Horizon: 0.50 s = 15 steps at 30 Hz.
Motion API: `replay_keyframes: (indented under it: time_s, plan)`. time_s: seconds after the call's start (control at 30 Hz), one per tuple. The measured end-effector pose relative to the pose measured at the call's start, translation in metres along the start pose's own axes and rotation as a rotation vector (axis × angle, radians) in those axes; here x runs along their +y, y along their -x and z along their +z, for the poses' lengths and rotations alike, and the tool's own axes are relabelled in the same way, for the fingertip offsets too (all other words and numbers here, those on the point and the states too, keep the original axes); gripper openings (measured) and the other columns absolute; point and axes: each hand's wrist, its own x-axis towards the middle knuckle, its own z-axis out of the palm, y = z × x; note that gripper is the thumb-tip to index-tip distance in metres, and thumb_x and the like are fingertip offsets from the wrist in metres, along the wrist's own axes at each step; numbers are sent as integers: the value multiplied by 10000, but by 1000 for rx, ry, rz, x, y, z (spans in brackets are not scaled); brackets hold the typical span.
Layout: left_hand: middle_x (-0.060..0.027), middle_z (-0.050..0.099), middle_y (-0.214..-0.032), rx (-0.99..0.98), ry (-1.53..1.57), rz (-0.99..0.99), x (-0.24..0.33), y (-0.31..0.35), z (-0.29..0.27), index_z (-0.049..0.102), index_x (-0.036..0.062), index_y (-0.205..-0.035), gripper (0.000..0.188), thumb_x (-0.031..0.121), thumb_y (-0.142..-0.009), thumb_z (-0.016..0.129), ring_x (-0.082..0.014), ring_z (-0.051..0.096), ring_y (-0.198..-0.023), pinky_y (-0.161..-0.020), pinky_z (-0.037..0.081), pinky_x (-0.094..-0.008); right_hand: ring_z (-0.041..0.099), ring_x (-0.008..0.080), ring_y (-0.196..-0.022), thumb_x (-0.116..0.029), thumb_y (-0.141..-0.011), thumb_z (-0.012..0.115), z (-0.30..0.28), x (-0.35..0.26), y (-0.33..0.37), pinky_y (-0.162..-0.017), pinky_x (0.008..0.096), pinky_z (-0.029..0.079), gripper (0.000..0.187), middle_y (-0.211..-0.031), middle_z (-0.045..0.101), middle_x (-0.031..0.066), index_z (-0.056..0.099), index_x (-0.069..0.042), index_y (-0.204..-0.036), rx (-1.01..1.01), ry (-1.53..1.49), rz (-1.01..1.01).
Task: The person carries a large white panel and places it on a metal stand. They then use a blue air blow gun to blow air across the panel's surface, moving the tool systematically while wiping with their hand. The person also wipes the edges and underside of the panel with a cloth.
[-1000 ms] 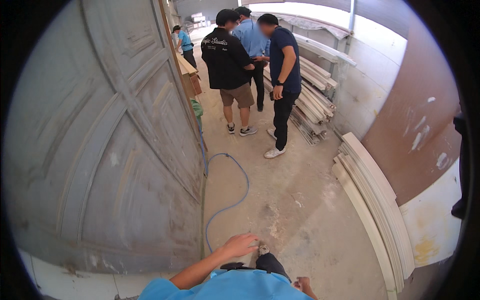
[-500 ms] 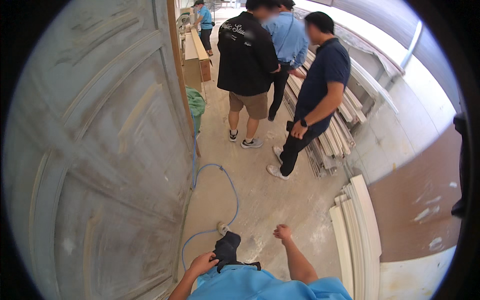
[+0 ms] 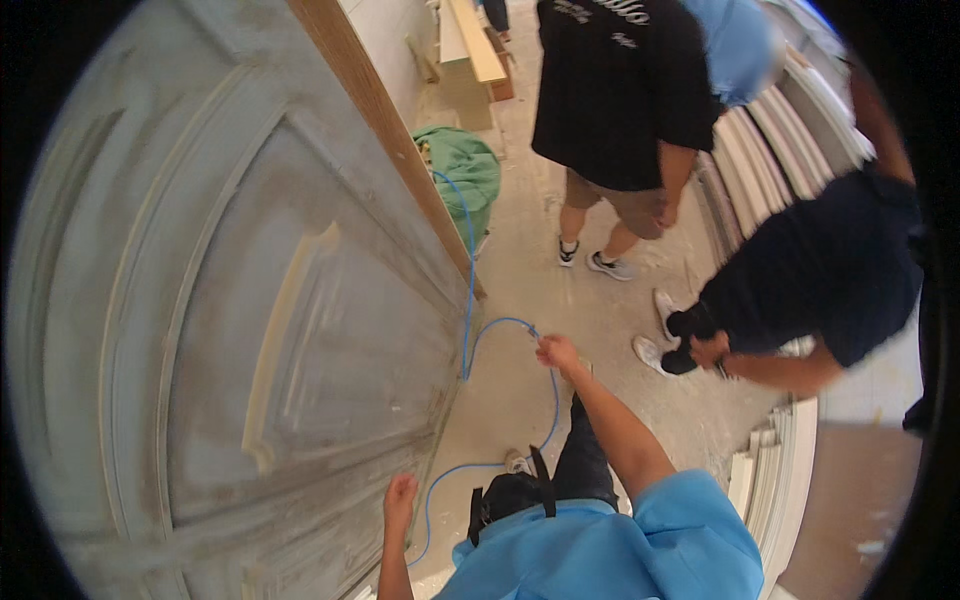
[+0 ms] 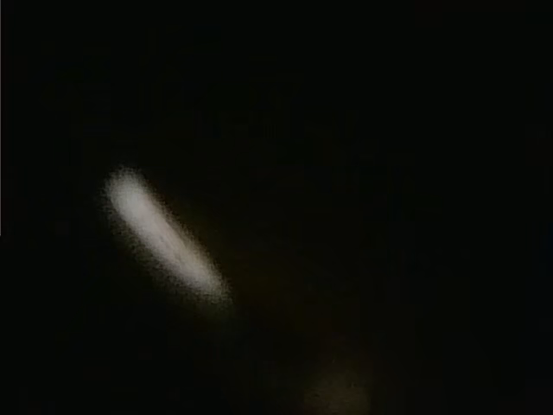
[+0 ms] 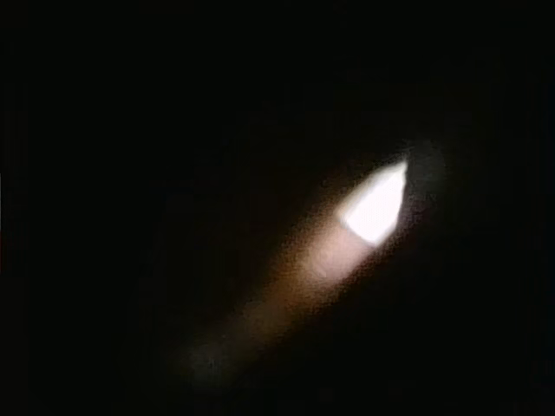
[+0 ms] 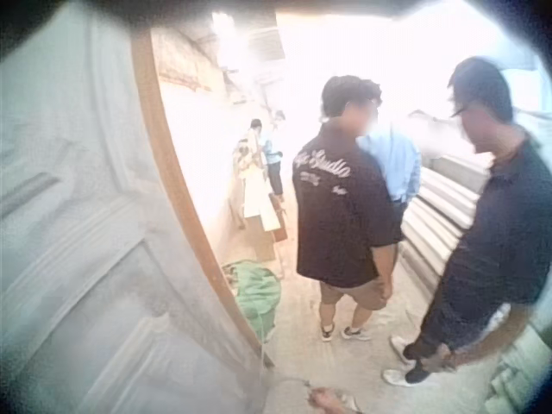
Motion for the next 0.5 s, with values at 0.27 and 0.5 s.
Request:
replay_keyframes:
  time_s: [0.27,0.5]
  plan:
    - [-82,657,-936,412,447,-836,-49,132,84,644,77,-1106,316,386,-1081,585,-192,627,-862,-773,496,-363,668,383,-1216,-455,-878,755,133,-120,-323,-1012,482,528,690,-1281,697,267,633,58,-1322,-112,601,-84]
    - [-120,690,-1113,258,502,-1061,75,144,253,610,69,-1281,366,365,-1066,601,-241,673,-1011,-897,522,-387,604,270,-1132,-516,-921,759,203,-189,-442,-952,436,481,823,-1291,625,148,501,24,-1485,-254,-242,157]
